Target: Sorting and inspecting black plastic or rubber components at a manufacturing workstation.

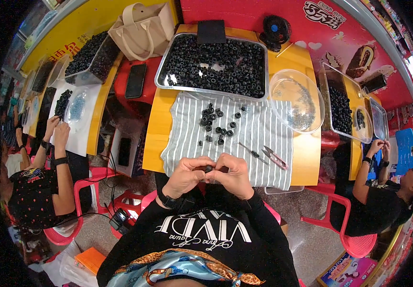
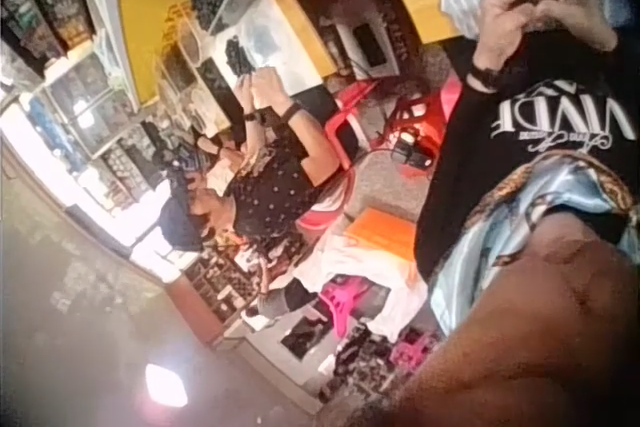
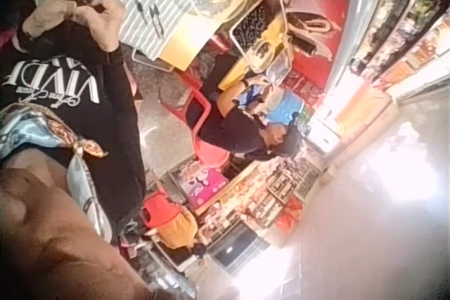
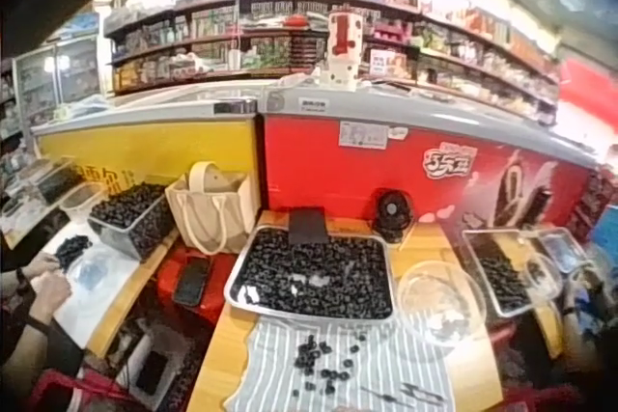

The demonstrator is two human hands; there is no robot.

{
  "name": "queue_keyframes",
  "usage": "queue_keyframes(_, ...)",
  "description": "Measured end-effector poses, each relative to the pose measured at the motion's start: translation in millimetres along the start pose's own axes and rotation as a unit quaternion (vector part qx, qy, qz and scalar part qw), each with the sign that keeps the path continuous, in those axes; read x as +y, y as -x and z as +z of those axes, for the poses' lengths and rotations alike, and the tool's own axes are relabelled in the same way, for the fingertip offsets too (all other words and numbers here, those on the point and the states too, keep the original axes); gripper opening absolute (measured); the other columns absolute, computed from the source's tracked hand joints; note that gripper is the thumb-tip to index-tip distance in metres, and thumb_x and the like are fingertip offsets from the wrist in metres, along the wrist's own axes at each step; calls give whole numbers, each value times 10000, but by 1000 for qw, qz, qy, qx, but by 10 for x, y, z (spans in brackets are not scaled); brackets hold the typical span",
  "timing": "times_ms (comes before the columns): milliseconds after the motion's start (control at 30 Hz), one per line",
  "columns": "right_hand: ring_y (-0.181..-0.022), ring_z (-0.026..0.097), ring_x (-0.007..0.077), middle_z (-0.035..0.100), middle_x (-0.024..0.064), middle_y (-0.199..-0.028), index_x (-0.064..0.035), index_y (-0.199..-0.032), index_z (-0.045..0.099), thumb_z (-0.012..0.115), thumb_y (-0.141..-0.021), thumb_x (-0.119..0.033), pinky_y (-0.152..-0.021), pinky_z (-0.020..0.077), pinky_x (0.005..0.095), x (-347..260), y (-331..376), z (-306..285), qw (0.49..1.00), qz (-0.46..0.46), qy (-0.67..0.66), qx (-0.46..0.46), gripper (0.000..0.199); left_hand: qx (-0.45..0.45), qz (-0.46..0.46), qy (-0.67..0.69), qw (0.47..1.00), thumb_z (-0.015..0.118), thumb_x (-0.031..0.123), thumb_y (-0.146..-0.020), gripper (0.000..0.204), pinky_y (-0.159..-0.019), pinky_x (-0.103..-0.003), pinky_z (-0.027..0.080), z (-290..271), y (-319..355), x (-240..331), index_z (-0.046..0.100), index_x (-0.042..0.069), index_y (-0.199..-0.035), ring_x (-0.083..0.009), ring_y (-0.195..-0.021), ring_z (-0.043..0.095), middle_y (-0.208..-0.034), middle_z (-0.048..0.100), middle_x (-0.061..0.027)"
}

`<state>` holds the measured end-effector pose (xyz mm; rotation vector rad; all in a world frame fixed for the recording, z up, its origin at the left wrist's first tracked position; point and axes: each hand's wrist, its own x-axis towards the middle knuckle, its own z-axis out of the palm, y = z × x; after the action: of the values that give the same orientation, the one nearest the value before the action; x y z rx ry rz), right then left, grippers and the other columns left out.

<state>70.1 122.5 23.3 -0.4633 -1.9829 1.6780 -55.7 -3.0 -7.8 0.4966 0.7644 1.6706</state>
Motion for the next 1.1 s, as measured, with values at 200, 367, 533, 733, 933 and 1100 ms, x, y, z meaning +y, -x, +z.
queue_keyframes(200, -520, 531, 128, 540, 47, -610, -26, -641, 532, 822, -676, -78, -447, 375, 290, 34, 44, -22, 996, -38, 76, -4, 297, -32, -73, 60, 995, 717, 48, -803, 338, -690, -243, 494, -92, -17, 28, 640, -94, -1100, -158, -766, 622, -958, 630, -108)
queue_keyframes(367, -492, 513, 231, 505, 77, -599, -43, -630, 518, 847, -640, -185, -430, 371, 333, 35, 40, 20, 976, -122, 181, -13, 359, -58, -102, 93, 989, 709, 110, -845, 332, -662, -221, 505, -165, -6, 29, 637, -78, -1109, -136, -740, 631, -865, 659, -90)
queue_keyframes(533, -482, 498, 227, 483, 72, -605, -42, -626, 501, 846, -645, -239, -425, 368, 336, -29, 26, -14, 966, -144, 215, 16, 398, -15, -89, 133, 987, 680, 156, -879, 350, -693, -230, 509, -124, -5, -91, 602, -80, -1125, -136, -765, 628, -918, 650, -91)
queue_keyframes(733, -477, 488, 232, 473, 76, -611, -41, -636, 500, 846, -644, -255, -423, 364, 342, -65, 64, -8, 964, -152, 216, 22, 407, 44, -42, 200, 978, 638, 154, -915, 319, -724, -228, 510, -85, -30, -83, 583, -79, -1127, -133, -816, 615, -943, 639, -87)
queue_keyframes(933, -494, 506, 247, 469, 85, -620, -38, -648, 524, 835, -661, -202, -431, 373, 349, -51, 75, 23, 961, -146, 233, 15, 352, 60, -11, 192, 980, 605, 163, -940, 269, -701, -236, 492, -64, -43, -90, 591, -75, -1064, -125, -742, 571, -895, 619, -75)
queue_keyframes(1100, -535, 552, 240, 518, 88, -674, -28, -732, 580, 801, -691, -116, -458, 415, 337, -40, 73, 59, 962, -143, 231, 13, 241, 52, -14, 183, 982, 598, 158, -943, 268, -704, -237, 499, -75, -39, -104, 594, -71, -1083, -124, -753, 583, -892, 622, -78)
